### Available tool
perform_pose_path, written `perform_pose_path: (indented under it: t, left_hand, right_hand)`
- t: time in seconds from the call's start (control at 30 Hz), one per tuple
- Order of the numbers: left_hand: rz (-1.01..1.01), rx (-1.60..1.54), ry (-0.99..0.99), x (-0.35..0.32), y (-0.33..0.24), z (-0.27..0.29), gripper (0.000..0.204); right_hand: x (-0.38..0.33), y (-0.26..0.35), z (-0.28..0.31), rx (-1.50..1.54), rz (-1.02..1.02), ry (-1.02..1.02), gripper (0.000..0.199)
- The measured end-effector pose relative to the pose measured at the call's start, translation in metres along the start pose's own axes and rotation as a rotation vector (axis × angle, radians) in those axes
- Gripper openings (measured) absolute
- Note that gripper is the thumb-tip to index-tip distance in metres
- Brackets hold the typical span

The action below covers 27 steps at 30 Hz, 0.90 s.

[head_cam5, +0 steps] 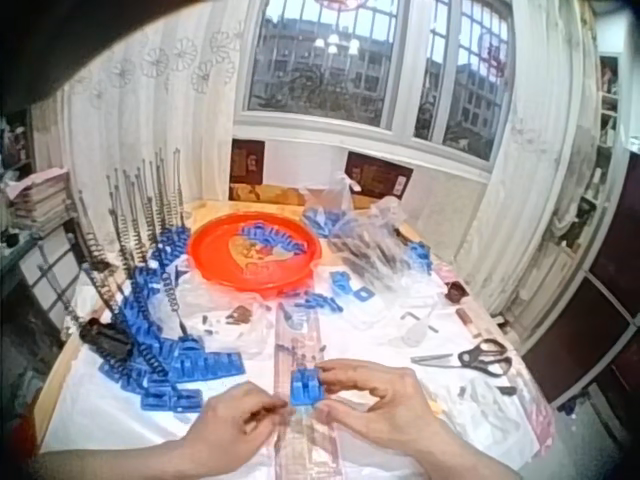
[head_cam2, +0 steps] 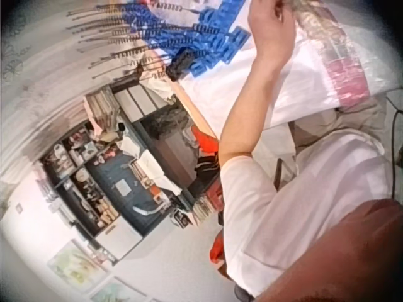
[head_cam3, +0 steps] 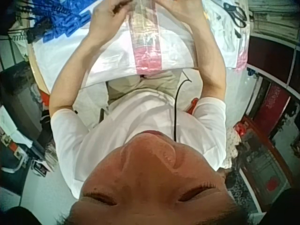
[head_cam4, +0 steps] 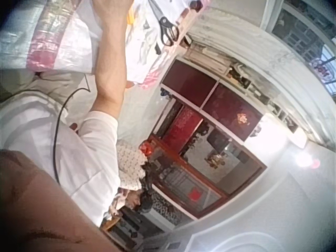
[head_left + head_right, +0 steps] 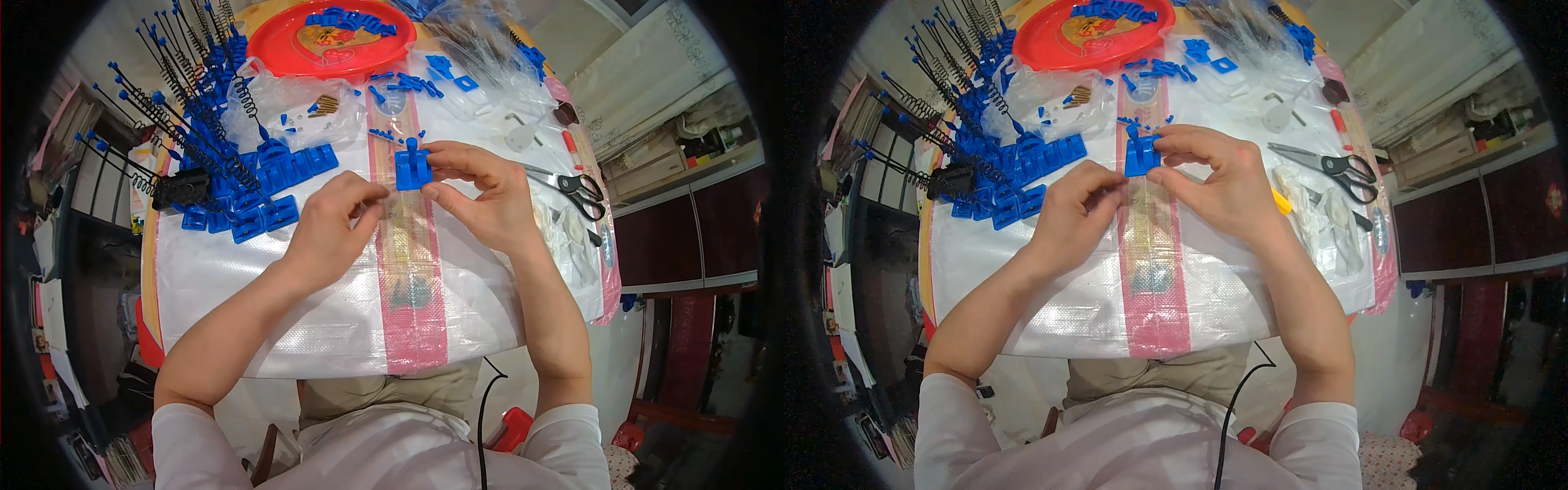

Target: Assembling small blue plastic parts with black springs and securing them with a screwdriver.

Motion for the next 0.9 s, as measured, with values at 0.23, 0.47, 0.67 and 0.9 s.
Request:
perform_pose_path:
  t: [0.23,0.47,0.67,0.9]
  left_hand:
    - [-0.266,0.233,-0.04,0.002,-0.006,-0.007,0.014]
    - [-0.116,0.165,-0.01,0.001,-0.008,-0.006,0.013]
    - [0.444,-0.806,0.16,0.004,0.003,-0.001,0.012]
    - [0.471,-0.987,0.162,0.007,0.009,0.006,0.02]
  right_hand:
    - [-0.001,-0.006,0.005,-0.038,0.04,-0.044,0.03]
    - [-0.002,-0.007,0.003,-0.057,0.048,-0.011,0.027]
    - [-0.003,-0.005,-0.004,-0.122,0.087,0.043,0.027]
    - [-0.006,-0.007,-0.014,-0.168,0.198,0.122,0.03]
Point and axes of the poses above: each hand's wrist, its own x-axis towards the middle knuckle, its own z-axis out of the back of the hand, y = z × x, the point moved 1 cm from there along x, towards the middle knuckle, and after that the axes turned 13 degrees about z, right-handed, at the moved point
